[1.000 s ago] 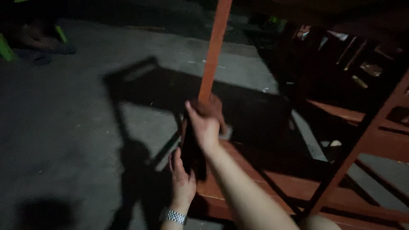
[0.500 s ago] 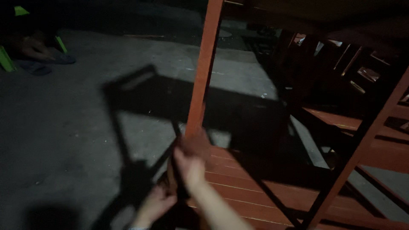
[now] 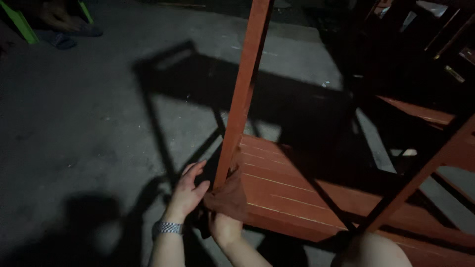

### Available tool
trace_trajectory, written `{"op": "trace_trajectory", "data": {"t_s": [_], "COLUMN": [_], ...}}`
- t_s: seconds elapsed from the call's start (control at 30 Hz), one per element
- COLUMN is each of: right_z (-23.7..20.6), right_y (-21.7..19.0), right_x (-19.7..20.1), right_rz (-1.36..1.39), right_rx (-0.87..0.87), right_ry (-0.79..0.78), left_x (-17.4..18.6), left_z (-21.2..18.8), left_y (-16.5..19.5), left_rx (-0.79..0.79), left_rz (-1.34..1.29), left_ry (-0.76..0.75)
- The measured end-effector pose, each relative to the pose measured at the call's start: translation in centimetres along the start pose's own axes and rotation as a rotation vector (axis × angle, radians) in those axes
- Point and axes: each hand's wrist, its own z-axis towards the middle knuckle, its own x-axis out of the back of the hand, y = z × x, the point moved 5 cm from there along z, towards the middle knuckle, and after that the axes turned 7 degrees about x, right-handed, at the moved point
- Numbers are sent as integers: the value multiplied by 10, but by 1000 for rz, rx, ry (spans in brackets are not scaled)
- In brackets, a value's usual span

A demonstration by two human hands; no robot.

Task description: The person wipes the surfaces and rails of red-painted wooden furniture pieces with a brown cloth, steadying each piece with the other hand and turning or repositioning items to reach different sides while working around a workshop filled with similar furniture.

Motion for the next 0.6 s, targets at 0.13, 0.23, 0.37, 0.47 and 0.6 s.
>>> {"op": "trace_trajectory", "data": {"t_s": [0.13,0.23,0.37,0.47,0.6], "right_z": [9,41,73,90,126], "right_y": [9,21,24,22,25], "right_x": [36,63,45,10,-18], "right_rz": [105,210,550,895,1306], "right_rx": [34,171,51,-142,-331], "right_ry": [75,249,223,134,179], "left_x": [-15,-38,-66,-46,-11], "left_z": [5,-4,3,31,52], "left_y": [-29,-56,-77,-70,-36], "left_rx": [59,146,257,404,589], "left_rz": [-410,-306,233,276,-292], "left_ry": [-5,91,-79,-107,301]}}
